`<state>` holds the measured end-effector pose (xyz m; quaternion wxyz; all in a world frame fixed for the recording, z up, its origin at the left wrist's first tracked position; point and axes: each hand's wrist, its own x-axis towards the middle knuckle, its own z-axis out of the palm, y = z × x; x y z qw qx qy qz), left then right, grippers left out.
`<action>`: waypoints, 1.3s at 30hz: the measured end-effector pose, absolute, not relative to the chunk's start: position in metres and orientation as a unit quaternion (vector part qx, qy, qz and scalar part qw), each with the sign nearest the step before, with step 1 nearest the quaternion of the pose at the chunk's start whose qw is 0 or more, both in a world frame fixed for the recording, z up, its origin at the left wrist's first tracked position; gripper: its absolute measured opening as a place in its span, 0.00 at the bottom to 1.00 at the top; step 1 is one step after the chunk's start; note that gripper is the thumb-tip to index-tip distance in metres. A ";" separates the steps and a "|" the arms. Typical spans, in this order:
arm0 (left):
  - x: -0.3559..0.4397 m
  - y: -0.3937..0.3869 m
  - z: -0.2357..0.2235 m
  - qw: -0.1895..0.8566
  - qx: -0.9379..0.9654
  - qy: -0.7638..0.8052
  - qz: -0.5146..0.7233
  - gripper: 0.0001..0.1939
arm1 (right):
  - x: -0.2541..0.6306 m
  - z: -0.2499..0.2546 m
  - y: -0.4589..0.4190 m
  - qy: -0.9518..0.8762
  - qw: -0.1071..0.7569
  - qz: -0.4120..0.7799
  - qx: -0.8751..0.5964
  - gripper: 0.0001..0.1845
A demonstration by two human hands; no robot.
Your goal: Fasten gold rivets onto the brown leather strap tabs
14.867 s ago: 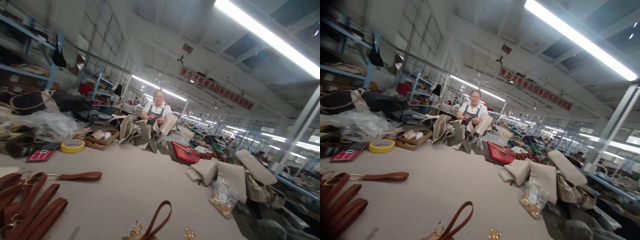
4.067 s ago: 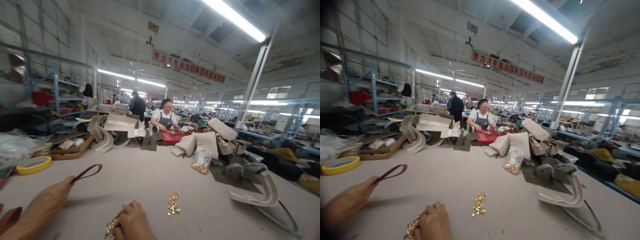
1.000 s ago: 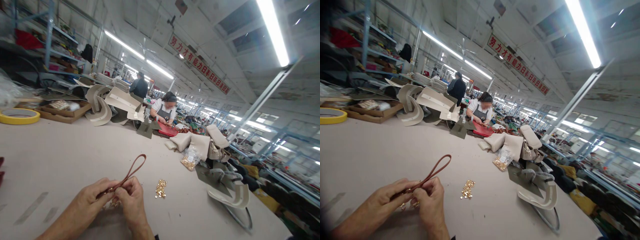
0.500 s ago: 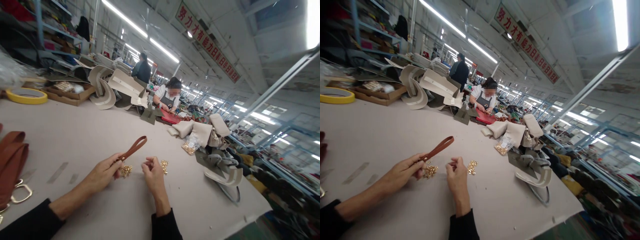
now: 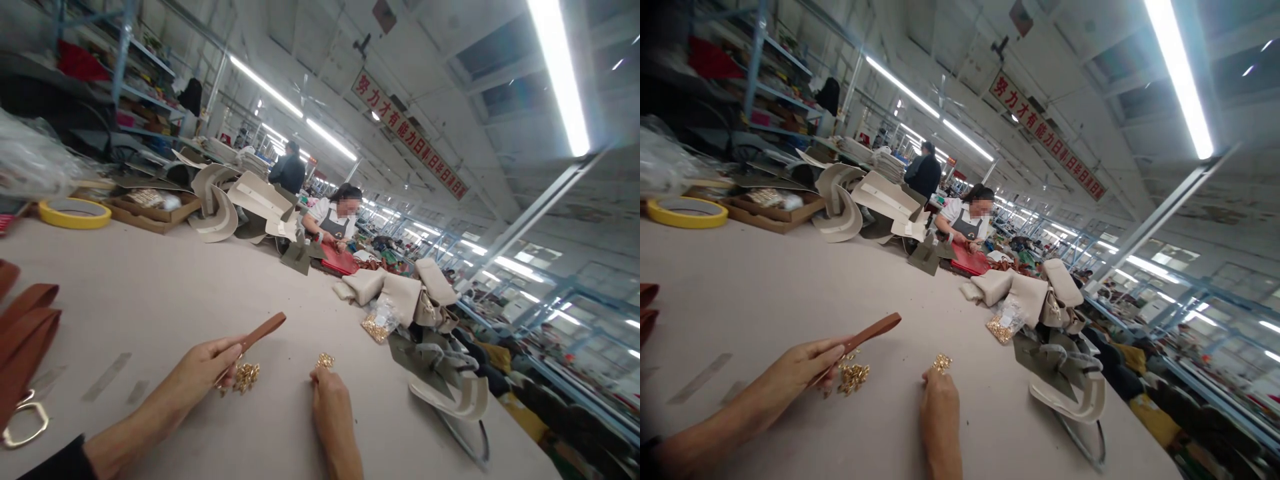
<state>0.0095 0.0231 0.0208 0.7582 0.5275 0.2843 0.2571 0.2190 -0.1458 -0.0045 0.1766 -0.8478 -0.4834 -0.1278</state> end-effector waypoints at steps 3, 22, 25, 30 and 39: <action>0.014 0.025 0.009 0.779 0.514 0.260 0.249 0.37 | 0.219 -0.008 -0.144 -0.507 0.151 -0.151 -0.835 0.18; 0.009 0.006 0.045 0.769 0.542 0.260 0.219 0.17 | 0.215 -0.013 -0.139 -0.465 0.167 -0.142 -0.858 0.20; 0.011 0.008 0.038 0.775 0.536 0.249 0.225 0.17 | 0.214 -0.016 -0.139 -0.454 0.169 -0.162 -0.860 0.20; 0.014 0.013 0.023 0.749 0.566 0.244 0.243 0.16 | 0.220 -0.018 -0.143 -0.436 0.232 -0.132 -0.860 0.17; 0.010 0.003 0.029 0.662 0.642 0.252 0.293 0.09 | 0.175 0.021 -0.130 -0.494 0.478 0.005 -0.726 0.07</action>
